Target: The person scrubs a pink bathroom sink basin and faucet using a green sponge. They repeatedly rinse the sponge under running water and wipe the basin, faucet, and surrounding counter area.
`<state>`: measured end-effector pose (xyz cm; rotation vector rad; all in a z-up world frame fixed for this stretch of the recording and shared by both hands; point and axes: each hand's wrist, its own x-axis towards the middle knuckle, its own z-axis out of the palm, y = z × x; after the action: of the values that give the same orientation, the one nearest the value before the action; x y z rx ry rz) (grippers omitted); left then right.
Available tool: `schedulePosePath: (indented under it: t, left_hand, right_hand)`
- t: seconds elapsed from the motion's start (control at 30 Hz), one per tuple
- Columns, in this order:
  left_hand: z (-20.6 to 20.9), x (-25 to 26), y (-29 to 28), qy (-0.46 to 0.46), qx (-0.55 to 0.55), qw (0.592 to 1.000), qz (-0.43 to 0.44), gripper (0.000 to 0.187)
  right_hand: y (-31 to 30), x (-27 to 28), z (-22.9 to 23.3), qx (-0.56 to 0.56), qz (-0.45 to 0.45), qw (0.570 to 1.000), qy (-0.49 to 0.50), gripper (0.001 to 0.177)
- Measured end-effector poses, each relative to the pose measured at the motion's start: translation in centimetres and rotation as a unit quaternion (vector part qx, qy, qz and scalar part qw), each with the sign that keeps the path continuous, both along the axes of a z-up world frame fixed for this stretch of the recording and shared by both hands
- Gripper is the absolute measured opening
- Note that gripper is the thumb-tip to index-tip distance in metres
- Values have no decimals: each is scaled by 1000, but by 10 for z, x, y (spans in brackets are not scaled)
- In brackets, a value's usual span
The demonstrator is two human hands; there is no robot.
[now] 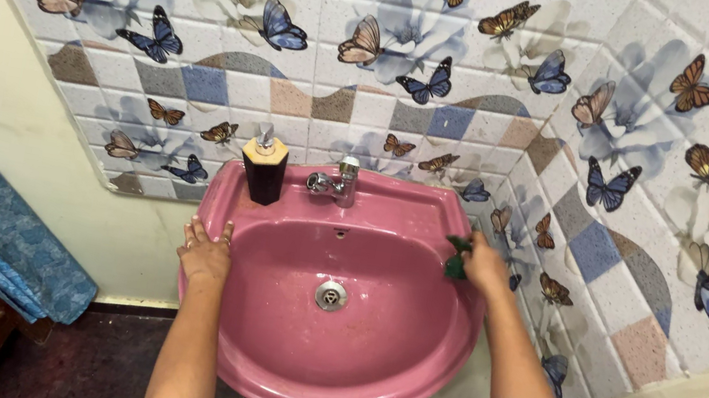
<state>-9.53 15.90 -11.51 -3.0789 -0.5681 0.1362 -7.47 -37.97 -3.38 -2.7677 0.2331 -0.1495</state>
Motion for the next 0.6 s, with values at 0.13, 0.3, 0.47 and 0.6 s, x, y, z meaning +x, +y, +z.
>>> schedulePosePath:
  t: [0.13,0.3,0.47,0.6]
  left_hand:
    - [1,-1,-6,-7,6,1000,7,60]
    - [10,-15,-13,-35,21,999,1,66]
    - [32,-34,-17,-43,8,999,-7,64]
    - [46,-41,-20,-47,15,999,-16,63]
  right_hand:
    - [-14,20,-11,92,-19,993,-72,49]
    - [1,3,-16,37,-76,994,-68,62]
    - [13,-16,-24,-155,64,965,-203,41]
    - [11,-10,-43,-271,193,921,-202,41]
